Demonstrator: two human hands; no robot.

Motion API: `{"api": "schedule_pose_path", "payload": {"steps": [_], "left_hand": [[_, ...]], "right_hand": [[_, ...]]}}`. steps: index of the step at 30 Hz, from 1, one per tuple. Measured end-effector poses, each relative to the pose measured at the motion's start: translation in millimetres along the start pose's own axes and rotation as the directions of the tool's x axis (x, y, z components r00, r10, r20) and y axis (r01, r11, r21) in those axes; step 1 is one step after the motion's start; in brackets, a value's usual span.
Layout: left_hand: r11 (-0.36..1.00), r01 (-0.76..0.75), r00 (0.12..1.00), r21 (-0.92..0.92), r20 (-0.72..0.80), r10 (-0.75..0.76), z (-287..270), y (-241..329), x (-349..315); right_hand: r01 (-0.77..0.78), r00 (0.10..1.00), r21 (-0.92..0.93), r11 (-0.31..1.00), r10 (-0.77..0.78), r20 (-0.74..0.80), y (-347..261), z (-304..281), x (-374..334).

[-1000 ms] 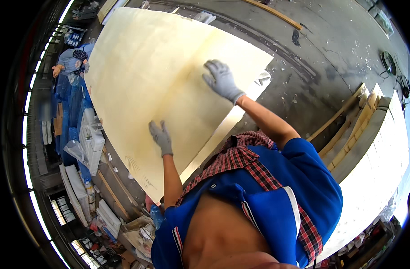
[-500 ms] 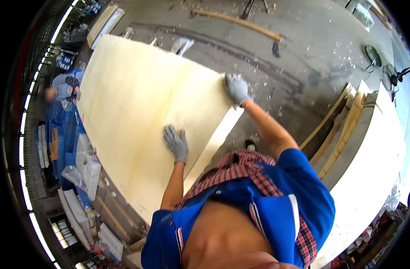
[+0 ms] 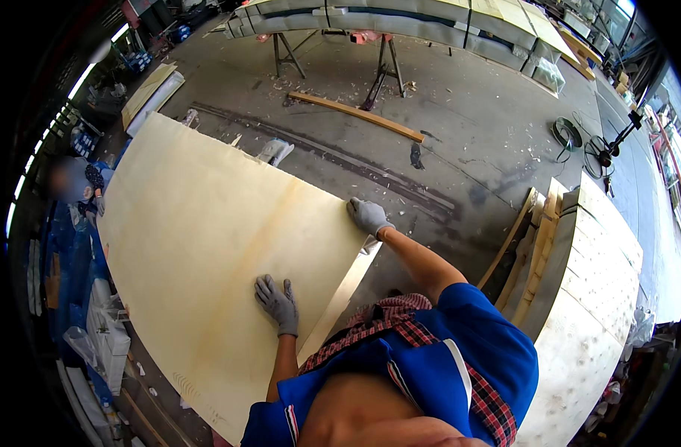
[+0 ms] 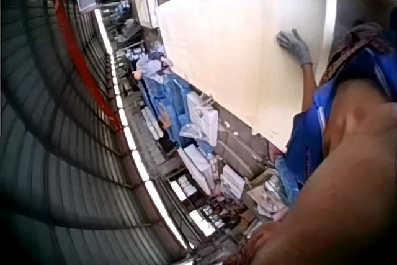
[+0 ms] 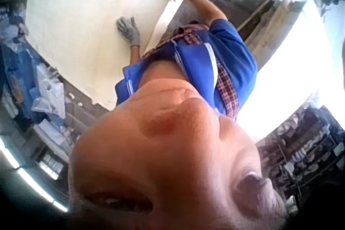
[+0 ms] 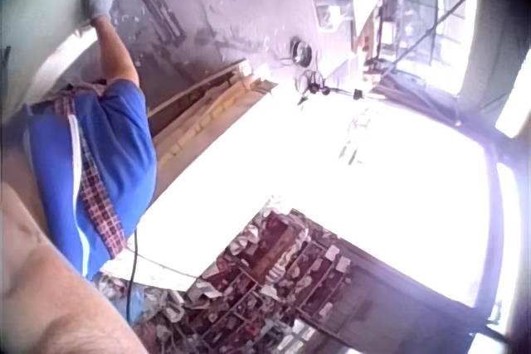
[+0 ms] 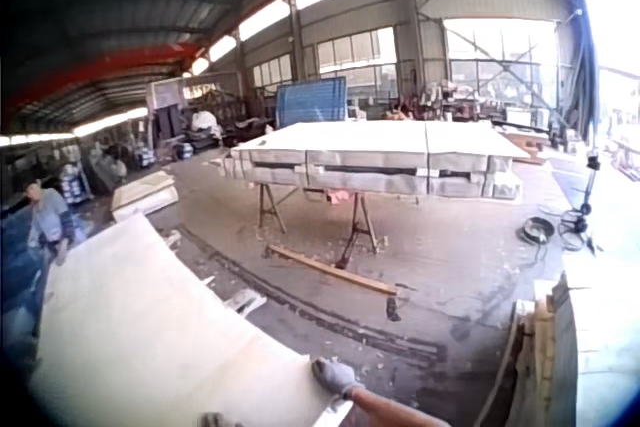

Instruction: The person trims the edge of a large, curved, light-colored wooden board using a chisel. They repeatedly chip away at the edge to remove excess material and shape the board.

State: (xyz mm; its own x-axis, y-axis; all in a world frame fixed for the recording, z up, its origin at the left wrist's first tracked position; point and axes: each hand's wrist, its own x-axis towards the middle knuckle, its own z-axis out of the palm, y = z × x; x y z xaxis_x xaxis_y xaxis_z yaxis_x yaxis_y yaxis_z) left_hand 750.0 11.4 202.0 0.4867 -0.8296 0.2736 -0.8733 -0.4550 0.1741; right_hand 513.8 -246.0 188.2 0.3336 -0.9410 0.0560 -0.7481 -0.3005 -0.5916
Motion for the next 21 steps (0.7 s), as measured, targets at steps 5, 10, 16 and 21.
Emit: {"api": "schedule_pose_path", "payload": {"steps": [5,10,16,21], "left_hand": [[0.955,-0.093,0.99,-0.282,0.071,0.118,14.1,68.7,42.4],[0.942,-0.119,0.991,-0.315,0.024,0.133,61.4,136.3,100.9],[0.999,0.033,0.997,0.015,-0.071,-0.032,87.4,181.1,127.6],[0.952,0.182,0.978,0.244,-0.148,-0.149,102.3,189.9,143.4]], "right_hand": [[-0.03,0.99,0.215,0.976,0.0,0.138,11.4,-1.8,9.1],[-0.184,0.952,0.642,0.744,-0.027,0.305,69.2,-7.9,10.0],[-0.624,0.777,0.535,0.569,0.387,0.496,300.2,-1.3,-84.1],[-0.156,0.673,-0.434,0.887,0.417,0.611,528.6,-78.9,-267.8]]}}
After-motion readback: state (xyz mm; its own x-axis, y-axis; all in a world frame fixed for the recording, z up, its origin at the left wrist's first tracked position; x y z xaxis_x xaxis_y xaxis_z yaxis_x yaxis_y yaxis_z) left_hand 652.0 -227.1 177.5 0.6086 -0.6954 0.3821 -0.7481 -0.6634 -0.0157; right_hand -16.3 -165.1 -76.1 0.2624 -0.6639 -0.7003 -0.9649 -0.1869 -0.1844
